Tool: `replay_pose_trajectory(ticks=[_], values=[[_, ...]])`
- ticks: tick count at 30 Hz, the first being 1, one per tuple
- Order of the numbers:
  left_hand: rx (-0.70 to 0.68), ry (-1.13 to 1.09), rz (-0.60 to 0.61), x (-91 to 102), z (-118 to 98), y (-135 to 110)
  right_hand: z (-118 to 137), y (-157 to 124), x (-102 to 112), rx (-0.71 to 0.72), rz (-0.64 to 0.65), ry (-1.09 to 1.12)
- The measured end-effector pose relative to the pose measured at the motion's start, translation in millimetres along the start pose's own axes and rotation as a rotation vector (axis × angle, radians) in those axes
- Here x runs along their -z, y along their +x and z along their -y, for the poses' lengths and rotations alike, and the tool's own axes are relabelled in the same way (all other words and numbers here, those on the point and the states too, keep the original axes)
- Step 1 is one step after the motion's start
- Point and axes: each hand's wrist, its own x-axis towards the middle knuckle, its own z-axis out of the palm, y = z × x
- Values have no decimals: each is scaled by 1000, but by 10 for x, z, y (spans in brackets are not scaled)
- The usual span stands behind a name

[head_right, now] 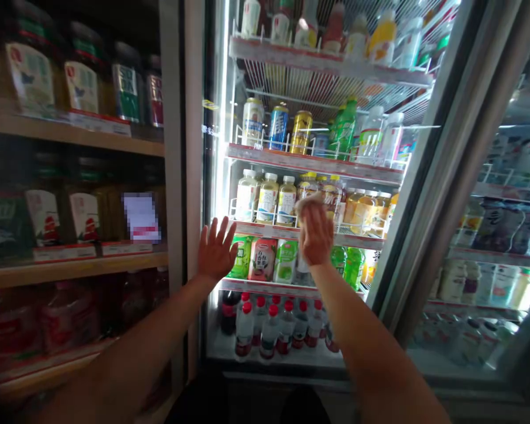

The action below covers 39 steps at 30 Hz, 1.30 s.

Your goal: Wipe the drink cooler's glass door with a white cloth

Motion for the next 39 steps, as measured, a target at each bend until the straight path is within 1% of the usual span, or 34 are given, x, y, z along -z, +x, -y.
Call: replay_pose_trajectory(ticks=[2, 3, 4, 5, 6, 7, 8, 11, 12, 13, 14, 16, 18, 20, 22, 23, 24, 25, 26, 29, 30, 31, 32, 33, 36, 37, 38, 39], values=[[4, 15, 10, -3, 2, -3, 43, -124, 96, 369, 207, 54], [4, 22, 18, -1, 2, -1, 52, -164, 137, 486, 267, 75], [5, 26, 26, 2, 2, 0, 58, -189, 166, 546, 292, 88], [7, 28, 35, 5, 1, -1, 65, -200, 179, 549, 291, 91], [11, 28, 45, 8, 1, -2, 79, -204, 176, 499, 270, 84], [12, 27, 50, 11, 0, -5, 105, -206, 158, 402, 233, 67], [15, 26, 54, 13, -1, -8, 147, -213, 128, 269, 173, 44], [22, 26, 61, 14, -3, -18, 371, -315, 17, -206, -59, -50], [24, 26, 64, 14, -3, -20, 470, -381, -10, -303, -104, -71], [28, 25, 70, 13, -4, -22, 571, -459, -24, -328, -104, -76], [33, 23, 77, 13, -5, -23, 666, -544, -25, -284, -60, -62], [41, 15, 84, 11, -5, -23, 810, -700, 12, -66, 85, 12], [39, 11, 71, 10, -5, -21, 854, -789, 81, 153, 212, 96], [29, 12, 51, 11, -5, -16, 779, -777, 155, 285, 293, 145], [27, 7, 40, 14, -5, -12, 603, -685, 211, 395, 370, 179], [32, 3, 46, 17, -4, -11, 489, -627, 230, 431, 397, 192], [40, -2, 58, 19, -4, -10, 368, -572, 241, 431, 401, 192], [49, -3, 69, 21, -3, -10, 246, -528, 246, 382, 374, 172], [57, -1, 81, 23, -2, -11, 131, -499, 247, 278, 312, 130], [68, -2, 106, 23, 2, -13, -116, -517, 251, -127, 29, -36], [71, -9, 111, 22, 2, -14, -157, -552, 265, -205, -34, -76], [74, -15, 116, 20, 3, -14, -181, -595, 289, -225, -49, -100], [77, -20, 120, 17, 3, -14, -192, -640, 324, -179, -15, -105], [79, -21, 120, 14, 3, -14, -200, -682, 368, -78, 58, -90], [63, -6, 98, 5, 4, -13, -269, -767, 520, 304, 323, 14], [52, 2, 86, 3, 5, -12, -320, -782, 561, 378, 371, 41], [43, 9, 72, 2, 7, -12, -385, -795, 590, 398, 383, 48], [38, 14, 62, 1, 8, -11, -458, -812, 604, 367, 364, 35]])
